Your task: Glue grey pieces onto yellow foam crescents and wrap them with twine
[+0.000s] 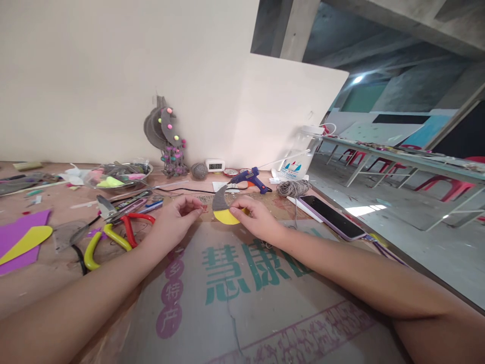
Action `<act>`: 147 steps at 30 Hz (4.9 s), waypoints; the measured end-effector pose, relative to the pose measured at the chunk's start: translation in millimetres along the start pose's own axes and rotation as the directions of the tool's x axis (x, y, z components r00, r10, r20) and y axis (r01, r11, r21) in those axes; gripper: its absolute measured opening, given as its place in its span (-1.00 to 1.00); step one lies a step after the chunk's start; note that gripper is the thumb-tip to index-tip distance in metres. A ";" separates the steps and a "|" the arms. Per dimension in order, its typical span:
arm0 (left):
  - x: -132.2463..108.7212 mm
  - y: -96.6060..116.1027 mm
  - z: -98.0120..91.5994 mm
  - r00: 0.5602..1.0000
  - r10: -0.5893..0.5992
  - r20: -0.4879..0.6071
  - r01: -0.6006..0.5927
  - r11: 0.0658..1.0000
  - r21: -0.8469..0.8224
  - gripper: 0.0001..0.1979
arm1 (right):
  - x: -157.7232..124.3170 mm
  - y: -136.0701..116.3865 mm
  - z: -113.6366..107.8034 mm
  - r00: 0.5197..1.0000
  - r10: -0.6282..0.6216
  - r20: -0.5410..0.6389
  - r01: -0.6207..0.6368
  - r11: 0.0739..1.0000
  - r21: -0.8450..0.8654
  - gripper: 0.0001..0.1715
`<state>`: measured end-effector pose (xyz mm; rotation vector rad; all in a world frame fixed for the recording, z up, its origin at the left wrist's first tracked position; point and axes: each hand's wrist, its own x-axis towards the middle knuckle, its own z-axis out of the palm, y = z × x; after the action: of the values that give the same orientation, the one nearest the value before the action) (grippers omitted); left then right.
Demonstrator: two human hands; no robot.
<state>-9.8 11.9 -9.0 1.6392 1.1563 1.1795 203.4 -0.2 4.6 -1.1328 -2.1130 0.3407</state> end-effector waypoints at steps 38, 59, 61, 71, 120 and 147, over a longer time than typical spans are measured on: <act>-1.6 3.8 0.8 0.997 0.075 -0.015 -0.074 0.993 0.095 -0.64 | -0.3 -0.4 2.2 0.997 -0.067 0.033 0.068 0.998 -0.015 -0.78; -9.0 16.4 1.6 0.982 -0.047 0.182 0.001 0.969 0.247 -0.73 | -1.3 -2.8 1.7 1.000 0.011 0.024 -0.012 1.000 0.023 -0.77; -9.3 16.1 1.4 0.979 -0.055 0.197 0.004 0.968 0.252 -0.72 | -1.2 -2.9 1.8 0.999 0.038 0.018 -0.038 0.999 0.018 -0.76; -8.6 17.7 1.9 0.979 -0.081 0.187 0.043 0.980 0.197 -0.73 | -1.9 -3.6 2.5 0.999 0.039 0.019 -0.039 0.999 0.011 -0.76; -21.0 24.7 9.2 0.976 0.213 0.038 -0.204 0.847 0.491 -0.73 | 1.4 10.3 3.5 0.989 0.143 0.020 -0.140 0.911 0.387 -0.68; -15.5 19.7 2.8 0.994 0.059 0.095 -0.082 0.961 0.265 -0.71 | 8.1 13.7 -4.1 0.976 0.188 0.112 -0.217 0.764 0.608 -0.59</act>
<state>-5.1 -8.6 5.0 1.9303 1.2544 1.0180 211.8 14.0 4.1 -0.9466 -1.6989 1.0869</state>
